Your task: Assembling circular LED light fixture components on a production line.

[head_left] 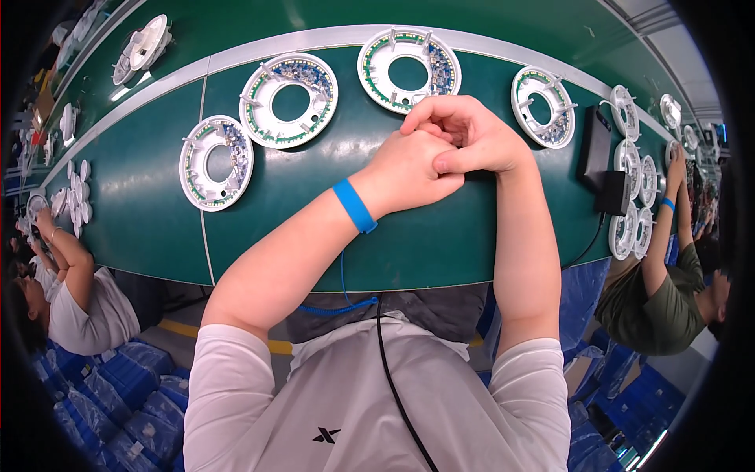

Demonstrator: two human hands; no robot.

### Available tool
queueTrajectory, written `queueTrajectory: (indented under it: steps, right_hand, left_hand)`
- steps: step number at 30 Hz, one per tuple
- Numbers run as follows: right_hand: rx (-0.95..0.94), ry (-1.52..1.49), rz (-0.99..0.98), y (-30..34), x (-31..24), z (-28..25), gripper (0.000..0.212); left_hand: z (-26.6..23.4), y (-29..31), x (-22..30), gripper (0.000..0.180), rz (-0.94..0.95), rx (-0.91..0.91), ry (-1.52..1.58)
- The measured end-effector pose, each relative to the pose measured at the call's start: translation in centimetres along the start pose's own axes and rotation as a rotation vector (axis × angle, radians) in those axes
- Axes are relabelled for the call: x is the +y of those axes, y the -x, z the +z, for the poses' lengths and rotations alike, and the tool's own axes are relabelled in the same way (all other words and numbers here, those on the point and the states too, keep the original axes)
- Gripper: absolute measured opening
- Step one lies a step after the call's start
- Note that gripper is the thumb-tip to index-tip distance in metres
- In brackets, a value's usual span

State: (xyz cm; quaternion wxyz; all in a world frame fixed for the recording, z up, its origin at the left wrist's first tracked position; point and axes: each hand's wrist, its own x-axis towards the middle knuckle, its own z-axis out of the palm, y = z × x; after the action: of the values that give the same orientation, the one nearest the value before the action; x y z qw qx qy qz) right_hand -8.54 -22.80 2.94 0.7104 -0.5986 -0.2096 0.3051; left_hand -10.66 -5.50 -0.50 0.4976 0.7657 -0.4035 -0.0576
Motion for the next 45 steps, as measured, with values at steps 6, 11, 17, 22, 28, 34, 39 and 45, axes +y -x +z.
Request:
queueTrajectory:
  steps: [6, 11, 17, 22, 28, 34, 39, 45]
  right_hand:
    - [-0.022, -0.033, 0.026, 0.2, 0.3, -0.4, 0.046]
    - [-0.04, -0.005, -0.006, 0.2, 0.3, -0.6, 0.043]
    - [-0.028, 0.008, -0.056, 0.1, 0.7, -0.7, 0.039]
    - [-0.007, -0.024, -0.113, -0.2, 0.8, -0.3, 0.033]
    - [-0.016, -0.017, -0.287, -0.5, 1.3, -0.1, 0.027]
    - [0.021, 0.009, -0.318, -0.6, 1.1, 0.2, 0.018]
    - [0.051, 0.021, -0.345, -0.6, 1.1, 0.5, 0.017]
    - [0.048, 0.041, -0.355, -0.7, 1.1, 0.7, 0.017]
  left_hand:
    - [0.4, 0.1, -0.4, 0.01, 0.021, 0.029, 0.0]
    - [0.2, 0.0, 0.1, 0.009, 0.014, 0.022, -0.014]
    - [-0.4, 0.1, 0.5, 0.007, -0.066, 0.005, 0.062]
    - [-0.2, 0.1, -0.3, 0.018, -0.021, 0.083, 0.154]
    - [-0.3, -0.2, 0.4, 0.022, 0.052, 0.174, 0.246]
    - [-0.6, -0.2, 0.4, 0.02, 0.021, 0.111, 0.255]
    - [-0.5, -0.3, 0.2, 0.018, 0.032, 0.093, 0.231]
    - [-0.8, -0.1, 0.5, 0.016, -0.002, 0.069, 0.217]
